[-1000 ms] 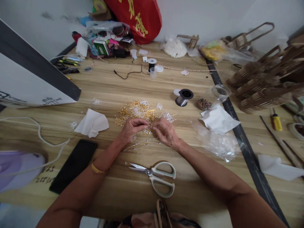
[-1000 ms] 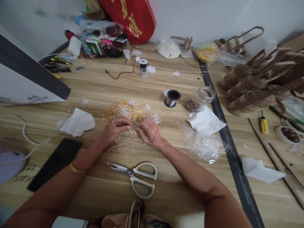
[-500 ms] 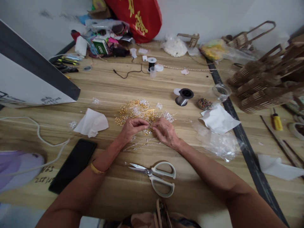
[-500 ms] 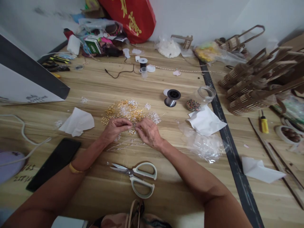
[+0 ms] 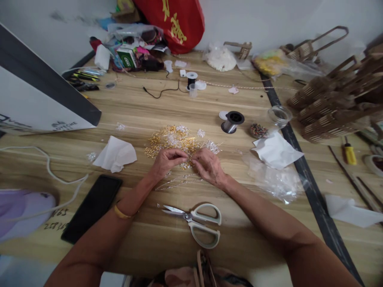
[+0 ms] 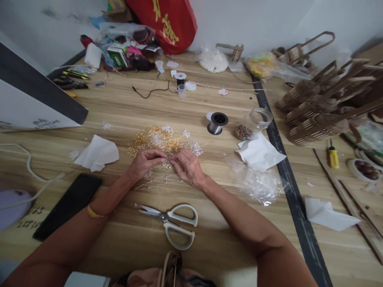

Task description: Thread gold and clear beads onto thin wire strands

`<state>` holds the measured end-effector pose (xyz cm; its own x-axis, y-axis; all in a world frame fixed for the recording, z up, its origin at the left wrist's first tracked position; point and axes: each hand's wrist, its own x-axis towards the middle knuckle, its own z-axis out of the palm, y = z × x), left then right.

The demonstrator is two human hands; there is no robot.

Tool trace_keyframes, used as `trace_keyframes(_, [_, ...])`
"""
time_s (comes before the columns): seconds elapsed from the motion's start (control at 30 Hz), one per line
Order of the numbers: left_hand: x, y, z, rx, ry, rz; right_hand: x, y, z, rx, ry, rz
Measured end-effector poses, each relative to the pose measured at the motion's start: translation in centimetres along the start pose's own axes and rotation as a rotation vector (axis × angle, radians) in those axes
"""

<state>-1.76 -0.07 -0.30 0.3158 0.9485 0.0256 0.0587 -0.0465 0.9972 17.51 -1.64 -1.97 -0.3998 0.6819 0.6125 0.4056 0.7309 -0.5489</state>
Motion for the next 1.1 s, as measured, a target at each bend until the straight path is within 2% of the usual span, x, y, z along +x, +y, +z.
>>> trace_keyframes(0.3, [-0.09, 0.06, 0.14, -0.035, 0.022, -0.037, 0.06, -0.09, -0.04, -0.032, -0.008, -0.045])
trace_keyframes(1.1, [-0.08, 0.31, 0.34, -0.023, 0.022, -0.004, 0.0, -0.07, -0.01, -0.095, -0.019, -0.052])
